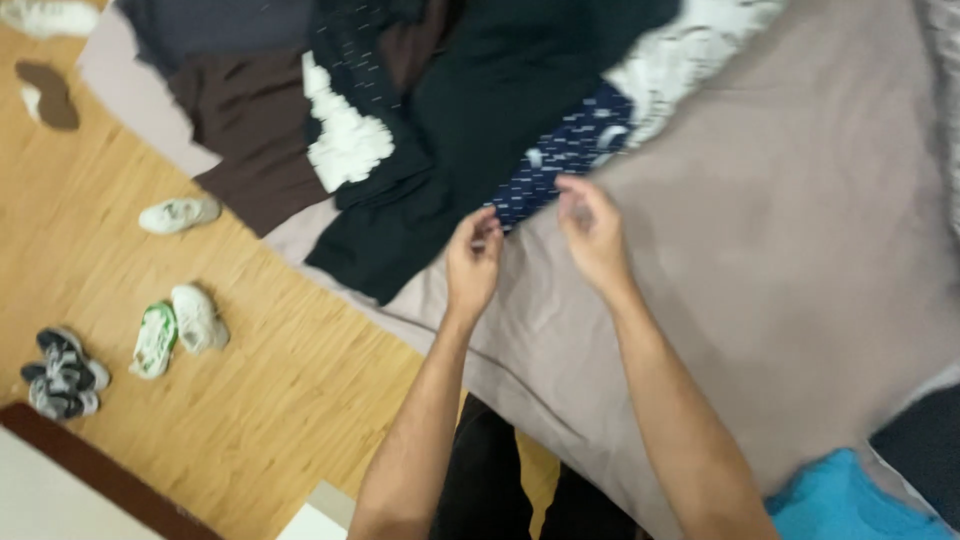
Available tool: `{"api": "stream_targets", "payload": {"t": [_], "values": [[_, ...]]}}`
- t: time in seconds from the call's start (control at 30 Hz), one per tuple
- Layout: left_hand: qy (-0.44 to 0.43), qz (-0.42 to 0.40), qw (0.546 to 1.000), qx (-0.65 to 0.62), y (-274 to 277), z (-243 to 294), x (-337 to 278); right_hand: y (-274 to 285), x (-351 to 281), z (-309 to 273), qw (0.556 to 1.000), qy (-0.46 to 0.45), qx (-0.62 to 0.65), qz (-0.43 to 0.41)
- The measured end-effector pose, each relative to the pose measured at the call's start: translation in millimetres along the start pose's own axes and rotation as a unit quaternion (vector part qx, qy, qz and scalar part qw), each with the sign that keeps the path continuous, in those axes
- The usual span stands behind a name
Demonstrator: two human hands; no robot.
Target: The person folds a white checkered sleeveless top, a blue t-shirt, and two black long-sleeved shirts on a bed. Each item is smoothed out, folded into a neat rectangle, and placed aside on the bed.
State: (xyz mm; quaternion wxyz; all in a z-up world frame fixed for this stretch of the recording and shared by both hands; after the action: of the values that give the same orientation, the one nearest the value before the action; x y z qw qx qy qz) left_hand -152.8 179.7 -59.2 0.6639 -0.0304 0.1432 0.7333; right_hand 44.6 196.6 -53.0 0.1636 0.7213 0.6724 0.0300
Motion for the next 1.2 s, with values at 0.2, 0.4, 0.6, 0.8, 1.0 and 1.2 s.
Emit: {"api": "stream_targets", "payload": {"t": [0.2,0.4,0.6,0.8,1.0,1.2], "values": [[-0.065,0.049,0.985,0.155,63,-16,43,-57,78,-3,0.984,-0.045,0.171,0.009],[-0.020,0.028,0.992,0.118,73,-7,40,-66,110,-1,0.973,-0.083,0.163,0.143],[-0.049,0.011,0.995,0.091,54,26,26,-38,109,-22,0.950,-0.104,0.231,0.182],[-0.209,0.015,0.970,0.121,19,110,-2,-5,40,-73,0.981,0.066,0.120,0.138],[-0.327,0.004,0.932,0.155,-7,213,-55,35,-107,-199,0.982,0.186,0.004,0.039],[-0.225,-0.130,0.966,0.003,-18,294,-138,115,-215,-218,0.964,0.218,-0.081,0.127]]}}
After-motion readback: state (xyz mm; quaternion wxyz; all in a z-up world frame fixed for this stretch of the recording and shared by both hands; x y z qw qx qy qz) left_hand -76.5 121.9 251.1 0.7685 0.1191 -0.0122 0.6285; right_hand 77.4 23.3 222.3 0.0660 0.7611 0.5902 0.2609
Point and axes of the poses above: each hand's wrist, its own x-axis towards the middle knuckle, its own y-axis out of the back of the hand, z = x × y, the point moved 1 cm from there along x, towards the middle knuckle, and after that the axes turned 3 degrees about -y, right-handed, at the moved point
